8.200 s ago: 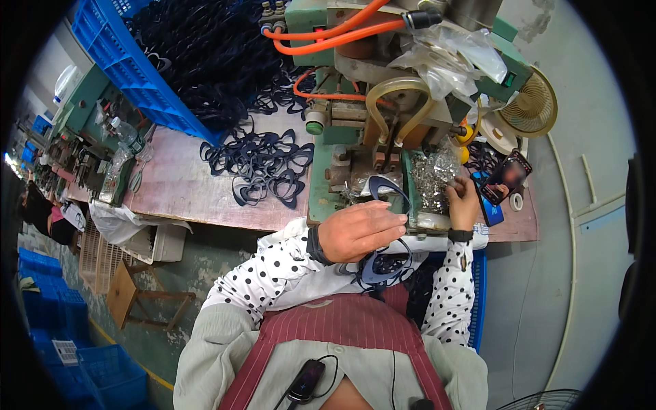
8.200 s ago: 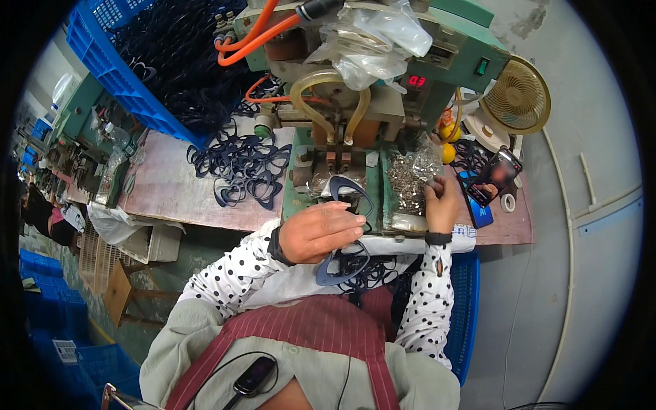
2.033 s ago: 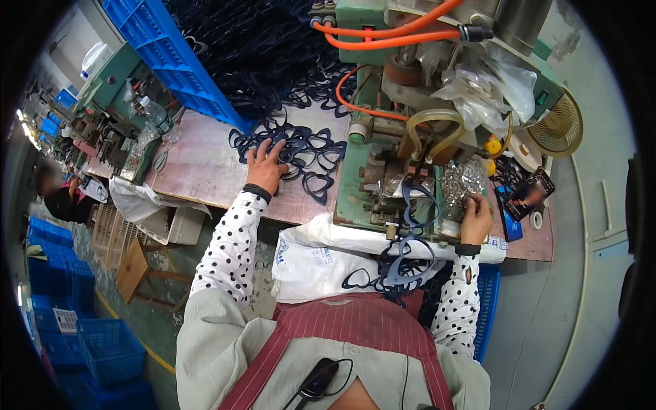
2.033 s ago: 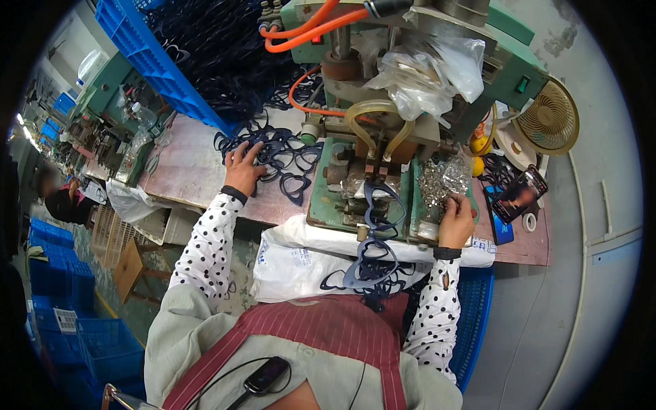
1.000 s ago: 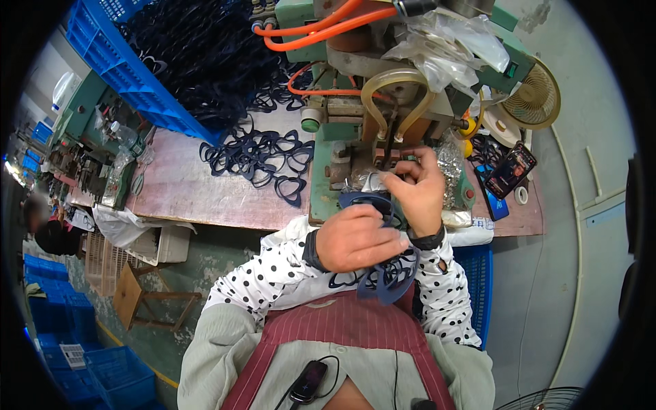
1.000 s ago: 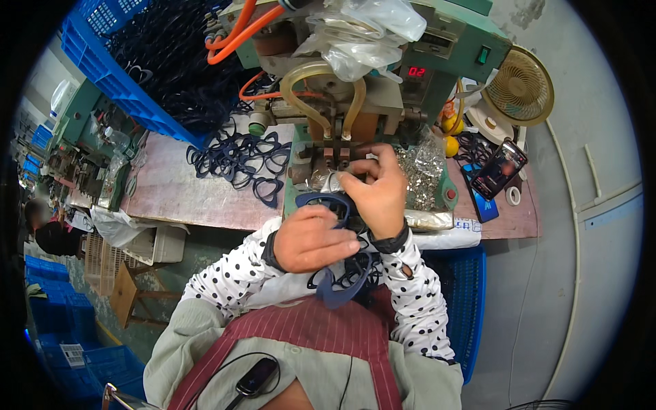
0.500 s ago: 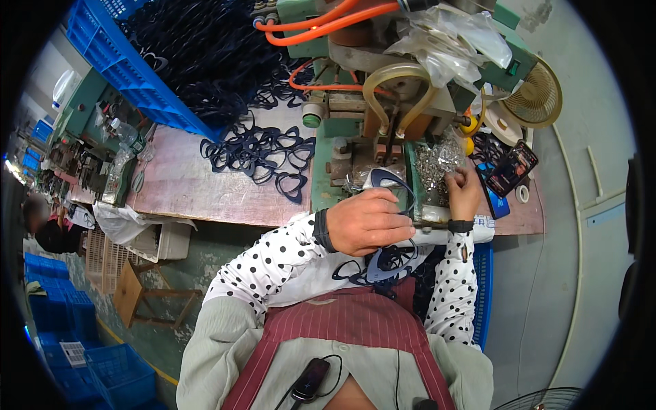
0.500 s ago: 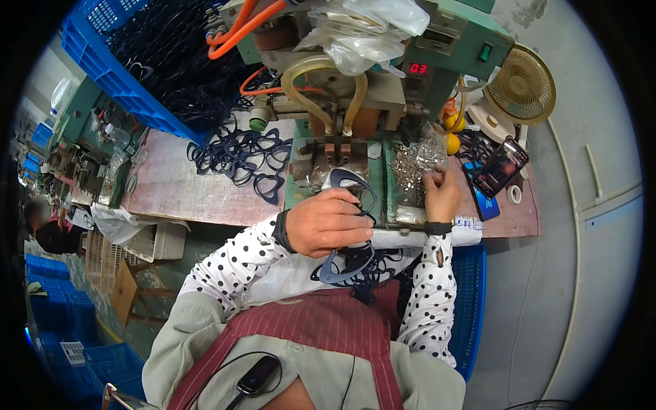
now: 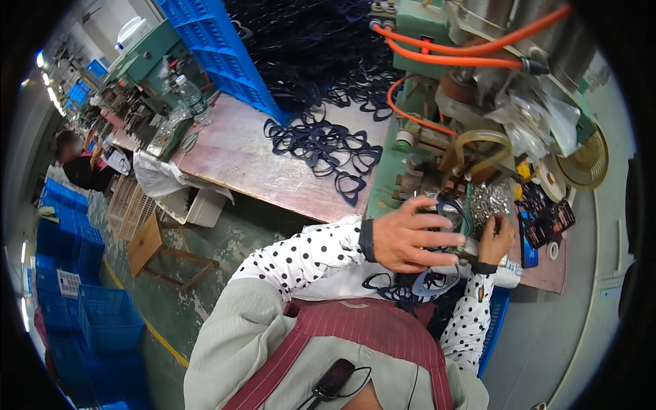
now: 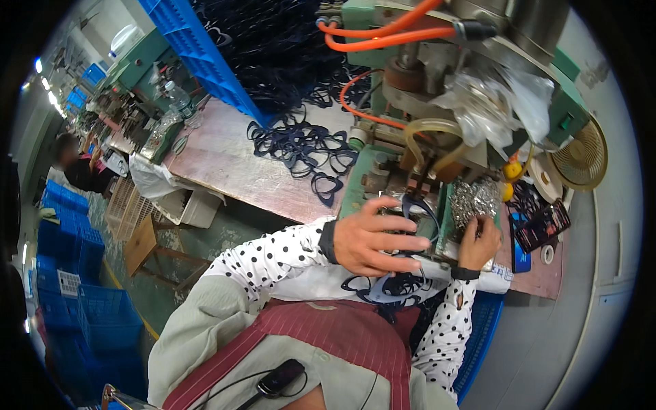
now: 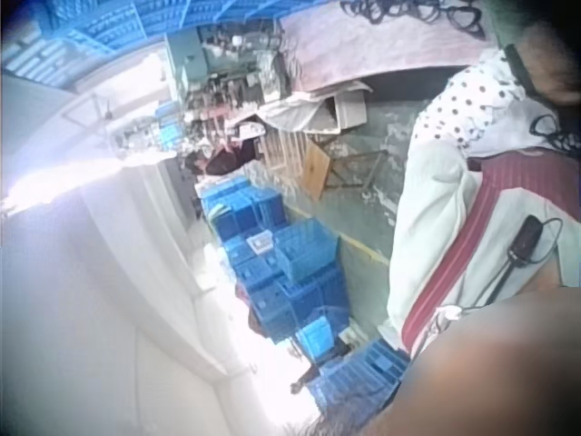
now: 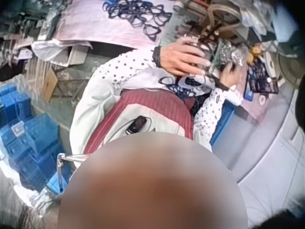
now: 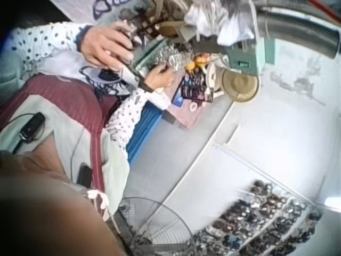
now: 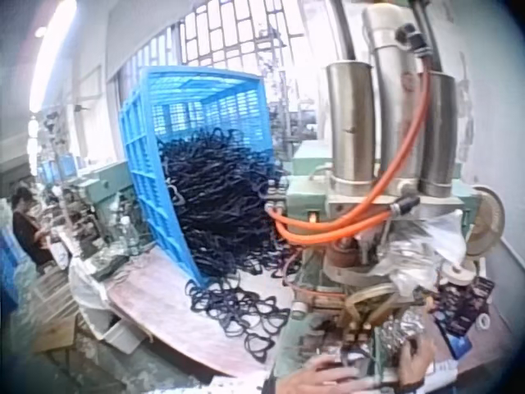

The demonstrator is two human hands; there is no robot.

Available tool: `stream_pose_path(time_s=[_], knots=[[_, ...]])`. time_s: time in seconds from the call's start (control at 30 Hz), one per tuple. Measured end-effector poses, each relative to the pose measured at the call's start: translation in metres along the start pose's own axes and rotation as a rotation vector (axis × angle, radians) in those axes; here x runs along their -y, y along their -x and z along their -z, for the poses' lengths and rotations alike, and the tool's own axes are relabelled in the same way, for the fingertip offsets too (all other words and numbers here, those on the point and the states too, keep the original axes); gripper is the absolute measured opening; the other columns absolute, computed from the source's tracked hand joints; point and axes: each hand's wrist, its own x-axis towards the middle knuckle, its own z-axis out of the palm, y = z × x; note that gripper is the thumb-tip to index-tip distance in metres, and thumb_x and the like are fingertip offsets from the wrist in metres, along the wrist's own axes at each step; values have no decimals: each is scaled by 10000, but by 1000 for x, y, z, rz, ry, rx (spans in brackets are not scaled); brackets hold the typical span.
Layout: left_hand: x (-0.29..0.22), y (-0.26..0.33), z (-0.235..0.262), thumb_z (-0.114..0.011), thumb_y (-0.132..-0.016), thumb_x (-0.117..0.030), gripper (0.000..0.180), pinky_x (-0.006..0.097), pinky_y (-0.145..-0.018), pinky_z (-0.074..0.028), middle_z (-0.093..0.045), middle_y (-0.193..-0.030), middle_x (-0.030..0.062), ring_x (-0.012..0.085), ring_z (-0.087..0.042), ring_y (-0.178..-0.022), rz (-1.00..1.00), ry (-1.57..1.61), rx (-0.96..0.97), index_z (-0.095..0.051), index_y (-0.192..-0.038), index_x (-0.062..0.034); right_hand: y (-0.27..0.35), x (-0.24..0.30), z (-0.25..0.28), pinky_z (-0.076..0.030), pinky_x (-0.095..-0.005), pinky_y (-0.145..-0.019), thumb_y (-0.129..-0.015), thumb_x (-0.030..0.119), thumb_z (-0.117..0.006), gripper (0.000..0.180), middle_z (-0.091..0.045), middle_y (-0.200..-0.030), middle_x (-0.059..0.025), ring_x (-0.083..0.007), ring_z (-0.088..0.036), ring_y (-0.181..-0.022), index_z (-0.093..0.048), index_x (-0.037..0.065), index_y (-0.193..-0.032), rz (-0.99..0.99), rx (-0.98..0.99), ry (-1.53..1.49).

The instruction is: The person repeatedly picks dark blue plastic frames from a pile, places them into a press machine, and removes them after pressing. The person also handles small metallic components from a container and places them into the machine. Finished frames are set aside on the table.

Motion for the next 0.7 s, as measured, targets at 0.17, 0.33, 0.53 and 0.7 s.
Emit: stream_pose_path(time_s=[0.17, 0.33, 0.53, 0.7], knots=[[72, 88, 37, -652, -736, -126, 209, 398, -730, -434, -626, -939, 90, 265, -574, -813, 404, -519, 12, -640, -942, -93, 8, -7, -3, -463, -390, -689, -871, 140, -622, 97, -631, -788, -98, -267, -601, -727, -624, 61, -927, -155, 78, -100], [172, 192, 86, -610, -797, -184, 156, 459, -810, -422, -611, -1064, 67, 296, -518, -1046, 1198, -1148, 73, -715, -901, -134, 6, -2, -6, -496, -375, -687, -882, 103, -604, 90, -648, -846, -120, -269, -635, -742, -621, 48, -950, -236, 106, -177], [197, 235, 81, -534, -854, -141, 264, 536, -948, -368, -562, -1206, 64, 292, -478, -1169, 1711, -967, 206, -715, -1033, -210, 5, 0, -4, -498, -382, -722, -924, 108, -578, 126, -668, -889, -143, -302, -642, -793, -645, 39, -1006, -120, 33, -91], [152, 233, 63, -696, -762, -224, 170, 478, -848, -454, -610, -1111, -13, 287, -523, -1093, 1575, -929, 67, -741, -926, -238, 4, 2, -6, -508, -372, -689, -927, 104, -576, 104, -680, -858, -130, -305, -668, -767, -622, 66, -1013, -139, 48, -81]])
